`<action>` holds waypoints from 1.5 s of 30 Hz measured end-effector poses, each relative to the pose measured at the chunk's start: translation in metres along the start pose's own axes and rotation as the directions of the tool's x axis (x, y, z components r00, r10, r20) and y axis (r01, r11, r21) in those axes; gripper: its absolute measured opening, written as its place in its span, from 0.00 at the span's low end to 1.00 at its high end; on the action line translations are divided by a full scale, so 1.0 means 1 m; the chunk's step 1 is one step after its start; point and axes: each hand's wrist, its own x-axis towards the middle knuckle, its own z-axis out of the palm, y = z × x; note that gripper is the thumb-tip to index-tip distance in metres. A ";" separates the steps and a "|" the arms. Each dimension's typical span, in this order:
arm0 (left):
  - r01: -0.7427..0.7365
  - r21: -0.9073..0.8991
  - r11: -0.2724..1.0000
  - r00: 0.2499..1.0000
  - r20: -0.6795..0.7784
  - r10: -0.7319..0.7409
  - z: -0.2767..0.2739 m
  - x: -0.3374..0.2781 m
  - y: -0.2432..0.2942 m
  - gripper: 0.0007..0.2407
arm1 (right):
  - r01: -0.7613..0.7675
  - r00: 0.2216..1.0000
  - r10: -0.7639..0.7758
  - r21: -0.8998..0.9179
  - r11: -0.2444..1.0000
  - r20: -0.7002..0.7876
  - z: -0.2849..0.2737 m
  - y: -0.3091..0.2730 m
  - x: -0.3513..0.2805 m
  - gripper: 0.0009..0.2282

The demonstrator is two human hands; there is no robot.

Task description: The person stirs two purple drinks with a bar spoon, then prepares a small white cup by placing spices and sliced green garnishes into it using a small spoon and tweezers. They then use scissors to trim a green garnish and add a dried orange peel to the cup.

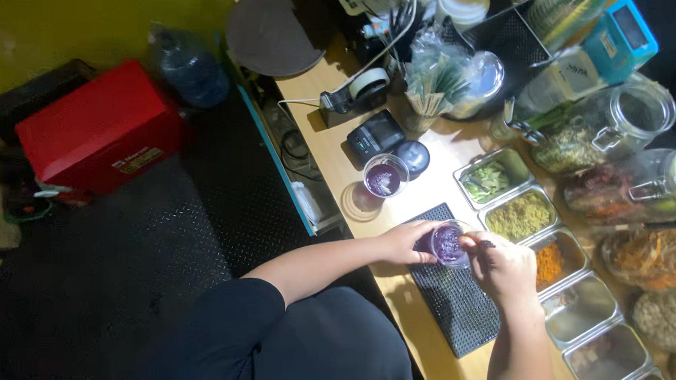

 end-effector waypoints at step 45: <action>-0.222 -0.046 0.974 0.947 0.226 0.227 -0.023 0.042 -0.035 0.35 | -0.418 0.902 0.427 -0.355 0.836 -0.057 0.009 -0.015 -0.024 0.03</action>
